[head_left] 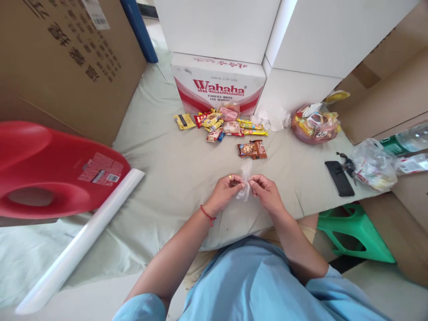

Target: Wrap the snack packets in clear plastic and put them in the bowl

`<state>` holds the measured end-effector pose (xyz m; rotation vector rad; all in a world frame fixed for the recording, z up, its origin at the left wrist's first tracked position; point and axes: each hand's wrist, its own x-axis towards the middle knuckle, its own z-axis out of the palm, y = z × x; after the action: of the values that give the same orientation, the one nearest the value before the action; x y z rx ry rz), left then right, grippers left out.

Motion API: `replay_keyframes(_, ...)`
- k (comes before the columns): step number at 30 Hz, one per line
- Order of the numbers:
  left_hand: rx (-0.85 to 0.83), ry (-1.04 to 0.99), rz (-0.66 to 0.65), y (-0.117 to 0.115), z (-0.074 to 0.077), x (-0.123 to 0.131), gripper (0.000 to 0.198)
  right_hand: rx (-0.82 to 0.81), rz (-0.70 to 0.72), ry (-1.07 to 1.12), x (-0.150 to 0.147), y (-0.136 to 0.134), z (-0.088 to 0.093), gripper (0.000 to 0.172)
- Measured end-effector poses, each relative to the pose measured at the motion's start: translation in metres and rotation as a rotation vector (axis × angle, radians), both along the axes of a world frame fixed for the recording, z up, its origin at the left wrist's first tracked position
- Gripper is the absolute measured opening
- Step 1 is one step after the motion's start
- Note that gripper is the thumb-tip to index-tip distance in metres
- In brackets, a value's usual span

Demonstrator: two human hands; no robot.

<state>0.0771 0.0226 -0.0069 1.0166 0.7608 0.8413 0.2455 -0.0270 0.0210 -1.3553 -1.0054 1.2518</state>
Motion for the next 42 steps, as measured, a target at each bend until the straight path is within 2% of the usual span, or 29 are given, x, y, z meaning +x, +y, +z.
replay_keyframes(4, -0.062, -0.072, 0.187, 0.010, -0.001, -0.005, 0.043, -0.006, -0.101, 0.115, 0.014, 0.002, 0.010, 0.033)
replay_keyframes(7, -0.120, -0.147, 0.260, 0.017, 0.003, -0.010, 0.044, -0.040, -0.160, 0.184, 0.035, -0.001, 0.016, 0.036)
replay_keyframes(11, -0.169, -0.194, 0.166, 0.018, 0.008, -0.014, 0.044, -0.085, -0.205, 0.193, 0.059, -0.012, 0.012, 0.038)
replay_keyframes(15, -0.063, -0.078, 0.148, 0.012, 0.008, -0.011, 0.046, -0.076, -0.228, 0.180, 0.064, -0.020, 0.007, 0.038)
replay_keyframes(20, 0.024, 0.003, 0.040, 0.006, 0.005, -0.007, 0.059, 0.029, -0.131, 0.205, 0.041, -0.021, 0.015, 0.040)
replay_keyframes(25, -0.024, -0.152, -0.118, -0.001, 0.005, -0.004, 0.096, 0.001, 0.070, 0.320, 0.007, -0.019, 0.018, 0.044)
replay_keyframes(26, -0.038, -0.170, -0.141, -0.002, 0.006, -0.003, 0.095, -0.009, 0.103, 0.330, 0.003, -0.019, 0.017, 0.043)
replay_keyframes(28, -0.077, -0.167, -0.149, -0.004, 0.007, 0.000, 0.081, -0.003, 0.135, 0.320, -0.002, -0.017, 0.015, 0.041)
replay_keyframes(30, -0.131, -0.150, -0.099, -0.002, 0.009, 0.000, 0.060, 0.018, 0.123, 0.294, 0.000, -0.015, 0.014, 0.039)
replay_keyframes(32, -0.182, -0.157, -0.007, 0.003, 0.010, -0.004, 0.049, 0.028, 0.065, 0.279, 0.009, -0.014, 0.015, 0.037)
replay_keyframes(35, -0.225, -0.182, 0.119, 0.013, 0.011, -0.013, 0.043, 0.012, -0.033, 0.259, 0.030, -0.016, 0.016, 0.036)
replay_keyframes(37, -0.240, -0.186, 0.143, 0.018, 0.013, -0.020, 0.043, 0.000, -0.090, 0.237, 0.044, -0.019, 0.016, 0.036)
replay_keyframes(42, -0.242, -0.164, 0.047, 0.022, 0.018, -0.030, 0.043, 0.003, -0.211, 0.215, 0.071, -0.025, 0.011, 0.035)
